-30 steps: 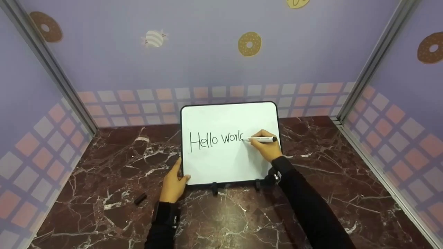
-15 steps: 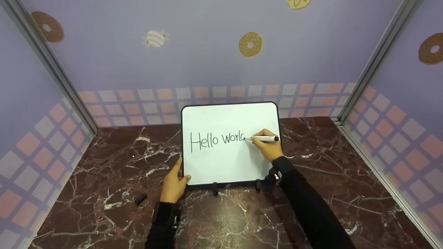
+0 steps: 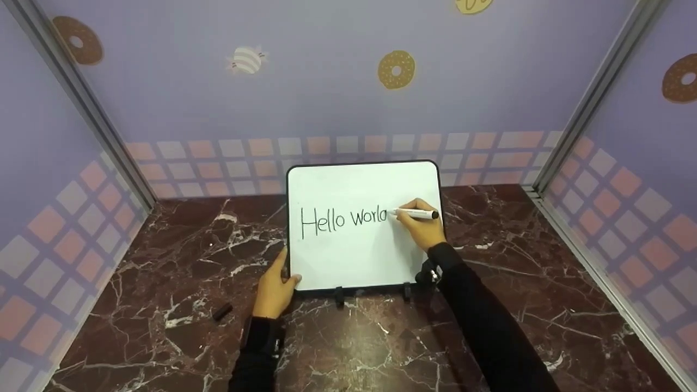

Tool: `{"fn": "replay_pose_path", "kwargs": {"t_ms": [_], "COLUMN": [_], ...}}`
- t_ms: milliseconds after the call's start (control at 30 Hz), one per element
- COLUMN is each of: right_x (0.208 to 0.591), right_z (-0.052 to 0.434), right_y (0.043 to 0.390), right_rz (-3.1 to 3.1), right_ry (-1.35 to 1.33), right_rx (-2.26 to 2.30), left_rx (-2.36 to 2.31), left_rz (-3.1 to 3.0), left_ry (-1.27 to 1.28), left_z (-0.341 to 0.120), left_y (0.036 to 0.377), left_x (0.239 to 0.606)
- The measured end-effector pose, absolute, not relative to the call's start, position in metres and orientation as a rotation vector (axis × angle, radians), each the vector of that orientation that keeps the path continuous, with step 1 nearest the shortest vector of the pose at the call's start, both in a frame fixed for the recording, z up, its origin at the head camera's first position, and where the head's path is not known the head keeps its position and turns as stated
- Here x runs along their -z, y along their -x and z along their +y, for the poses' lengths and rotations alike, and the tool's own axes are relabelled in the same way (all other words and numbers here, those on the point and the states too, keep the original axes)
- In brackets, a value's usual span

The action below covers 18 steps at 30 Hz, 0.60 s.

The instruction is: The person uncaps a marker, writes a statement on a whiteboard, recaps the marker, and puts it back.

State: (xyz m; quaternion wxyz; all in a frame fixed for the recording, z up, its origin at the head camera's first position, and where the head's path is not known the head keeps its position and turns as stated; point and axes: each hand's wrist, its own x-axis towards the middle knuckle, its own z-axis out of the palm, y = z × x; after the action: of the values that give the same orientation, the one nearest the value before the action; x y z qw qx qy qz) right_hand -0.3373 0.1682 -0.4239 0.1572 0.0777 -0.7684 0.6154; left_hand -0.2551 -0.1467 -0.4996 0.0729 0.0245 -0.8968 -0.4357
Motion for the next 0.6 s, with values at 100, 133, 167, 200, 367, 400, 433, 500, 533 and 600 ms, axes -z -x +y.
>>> {"fn": "replay_pose_path", "kwargs": {"t_ms": [100,133,167,200,367,400,433,500,533,600], "right_x": [0.4231,0.4227,0.4223,0.4218,0.4185,0.4177,0.4171,0.4160,0.4156,0.4147], "right_z": [0.1671,0.1668,0.1665,0.1662,0.1649,0.1646,0.1643,0.1638,0.1636,0.1631], "right_y": [0.3387,0.3391,0.3396,0.3400,0.3412,0.3412,0.3412,0.3411,0.3409,0.3405], "right_rz": [-2.192,-2.188,-2.187,-2.184,-2.191,-2.195,-2.199,-2.205,-2.204,-2.207], "right_ry": [-0.212,-0.209,-0.204,-0.200,-0.188,-0.186,-0.185,-0.183,-0.183,-0.184], "right_rx": [-1.775,-1.781,-1.780,-1.782,-1.748,-1.739,-1.731,-1.723,-1.723,-1.718], "left_rx": [1.309,1.310,1.312,1.316,1.328,1.333,1.337,1.340,1.340,1.339], "left_rz": [-2.695,-2.696,-2.697,-2.694,-2.686,-2.686,-2.687,-2.693,-2.696,-2.699], "left_ry": [-0.081,-0.084,-0.087,-0.089,-0.092,-0.094,-0.095,-0.102,-0.102,-0.100], "left_z": [-0.1465,-0.1464,-0.1463,-0.1463,-0.1461,-0.1462,-0.1462,-0.1464,-0.1467,-0.1472], "left_y": [0.2554,0.2556,0.2558,0.2559,0.2562,0.2561,0.2560,0.2555,0.2554,0.2551], "left_x": [0.4992,0.4991,0.4990,0.4987,0.4979,0.4980,0.4980,0.4981,0.4982,0.4981]}}
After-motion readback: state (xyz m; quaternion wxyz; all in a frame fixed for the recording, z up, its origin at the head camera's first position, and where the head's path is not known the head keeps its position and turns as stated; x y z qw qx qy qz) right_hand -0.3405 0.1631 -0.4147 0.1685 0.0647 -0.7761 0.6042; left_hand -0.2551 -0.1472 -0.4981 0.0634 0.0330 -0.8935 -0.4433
